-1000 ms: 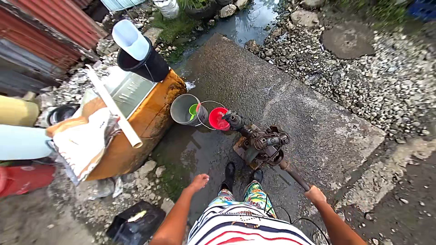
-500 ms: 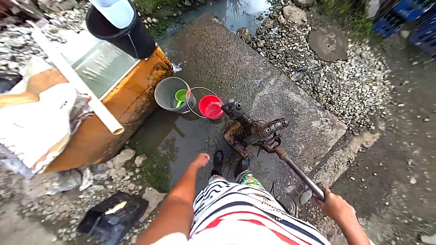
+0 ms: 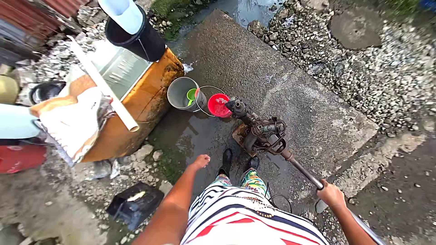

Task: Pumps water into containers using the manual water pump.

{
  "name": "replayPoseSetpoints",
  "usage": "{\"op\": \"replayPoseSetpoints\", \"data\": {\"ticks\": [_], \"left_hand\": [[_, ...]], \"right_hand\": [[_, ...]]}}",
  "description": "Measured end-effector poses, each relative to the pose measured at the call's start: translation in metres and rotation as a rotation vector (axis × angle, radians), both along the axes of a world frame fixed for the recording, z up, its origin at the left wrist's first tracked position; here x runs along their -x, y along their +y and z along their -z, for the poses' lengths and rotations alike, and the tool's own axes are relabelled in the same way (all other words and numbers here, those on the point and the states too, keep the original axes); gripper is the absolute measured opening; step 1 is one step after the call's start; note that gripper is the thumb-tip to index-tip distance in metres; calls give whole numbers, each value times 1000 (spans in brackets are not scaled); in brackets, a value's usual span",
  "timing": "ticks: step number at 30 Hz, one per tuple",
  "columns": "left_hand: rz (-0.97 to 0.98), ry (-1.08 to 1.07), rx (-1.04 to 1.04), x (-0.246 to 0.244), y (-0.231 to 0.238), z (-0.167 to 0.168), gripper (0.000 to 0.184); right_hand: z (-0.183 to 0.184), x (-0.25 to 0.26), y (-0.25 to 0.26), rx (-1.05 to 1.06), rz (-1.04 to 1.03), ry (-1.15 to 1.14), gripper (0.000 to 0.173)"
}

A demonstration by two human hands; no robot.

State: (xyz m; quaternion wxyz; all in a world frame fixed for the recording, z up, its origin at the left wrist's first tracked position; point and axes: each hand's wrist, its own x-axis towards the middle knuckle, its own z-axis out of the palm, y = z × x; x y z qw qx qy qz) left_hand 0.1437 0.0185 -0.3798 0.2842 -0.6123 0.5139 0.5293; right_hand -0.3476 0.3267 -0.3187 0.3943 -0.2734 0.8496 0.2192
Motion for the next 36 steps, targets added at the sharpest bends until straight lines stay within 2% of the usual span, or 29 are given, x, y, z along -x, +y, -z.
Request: {"op": "replayPoseSetpoints", "data": {"ticks": [5,8,10,13,16,19,23,25,27,30,33,36], "left_hand": [[-11,-45,37,-8,12,-18,34],[10,-11,50,-11,21,-22,35],[17,3,49,-14,25,-23,35],[18,21,41,-18,30,-20,34],[9,37,8,-22,31,-11,34],[20,28,-38,-25,29,5,35],[32,23,-65,-19,15,19,35],[33,33,-66,-12,8,22,35],[34,59,-45,-3,0,23,35],[35,129,-5,14,-10,15,36],[56,158,24,25,-16,7,36],[59,136,34,26,-16,4,36]], "right_hand": [[77,20,-2,52,-33,-94,42],[115,12,-10,8,119,-119,43],[126,-3,-18,34,251,-198,41],[121,-33,-13,-2,329,-336,38],[79,-63,12,5,357,-273,36],[2,-65,26,-34,254,-145,47],[-137,-77,-14,-101,65,17,56],[-177,-88,-38,-107,-11,87,52],[-189,-96,-55,-122,-26,101,48],[-158,-92,-45,-125,67,48,42],[-90,-71,-12,-98,171,11,36],[-44,-45,0,-46,117,72,36]]}}
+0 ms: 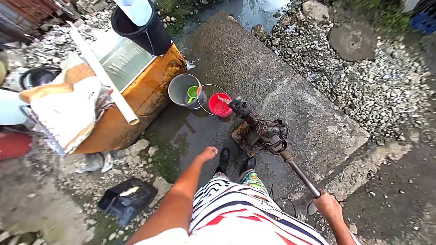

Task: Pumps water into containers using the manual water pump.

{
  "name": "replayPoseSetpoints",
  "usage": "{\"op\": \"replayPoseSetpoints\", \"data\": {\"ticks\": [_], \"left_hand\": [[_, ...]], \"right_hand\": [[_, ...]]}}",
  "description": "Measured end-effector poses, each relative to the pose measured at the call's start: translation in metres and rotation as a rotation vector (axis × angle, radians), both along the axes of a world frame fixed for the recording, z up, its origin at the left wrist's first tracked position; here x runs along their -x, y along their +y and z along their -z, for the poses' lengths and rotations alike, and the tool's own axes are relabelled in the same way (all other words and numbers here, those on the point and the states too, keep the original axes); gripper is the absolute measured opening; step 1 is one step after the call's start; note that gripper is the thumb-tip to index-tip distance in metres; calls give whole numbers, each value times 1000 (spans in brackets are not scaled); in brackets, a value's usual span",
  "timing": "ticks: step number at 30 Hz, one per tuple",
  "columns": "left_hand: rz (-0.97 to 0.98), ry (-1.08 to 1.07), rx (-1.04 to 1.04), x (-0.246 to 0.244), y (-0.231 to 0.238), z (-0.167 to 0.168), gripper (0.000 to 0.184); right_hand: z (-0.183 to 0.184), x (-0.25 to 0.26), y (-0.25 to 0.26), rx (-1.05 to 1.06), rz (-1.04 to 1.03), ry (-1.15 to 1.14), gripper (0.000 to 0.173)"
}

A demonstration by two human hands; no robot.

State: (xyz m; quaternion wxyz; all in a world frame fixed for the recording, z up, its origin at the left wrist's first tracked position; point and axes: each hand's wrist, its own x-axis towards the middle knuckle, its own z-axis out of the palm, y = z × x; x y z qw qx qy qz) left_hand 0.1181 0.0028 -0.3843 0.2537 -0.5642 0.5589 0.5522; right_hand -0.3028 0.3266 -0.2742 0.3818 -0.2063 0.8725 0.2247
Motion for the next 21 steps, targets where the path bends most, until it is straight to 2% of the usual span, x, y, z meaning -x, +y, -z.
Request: {"op": "replayPoseSetpoints", "data": {"ticks": [4,8,10,13,17,19,21], "left_hand": [[-37,-70,5,-10,10,-6,35],[-33,-112,21,-17,20,-20,35],[-28,-115,28,-21,29,-27,36],[-20,-123,20,-34,38,-32,36],[-40,-143,-12,-53,49,-22,35],[-59,-144,-38,-59,51,-12,35],[-77,-141,-74,-61,52,-1,35]], "right_hand": [[49,47,1,61,-142,-41,47],[110,66,0,132,-188,-109,43],[133,63,-5,91,-129,-133,44],[161,49,-21,90,69,-195,43],[161,9,-11,56,219,-374,42],[136,-15,8,70,237,-344,40],[94,-22,23,67,190,-260,42]]}}
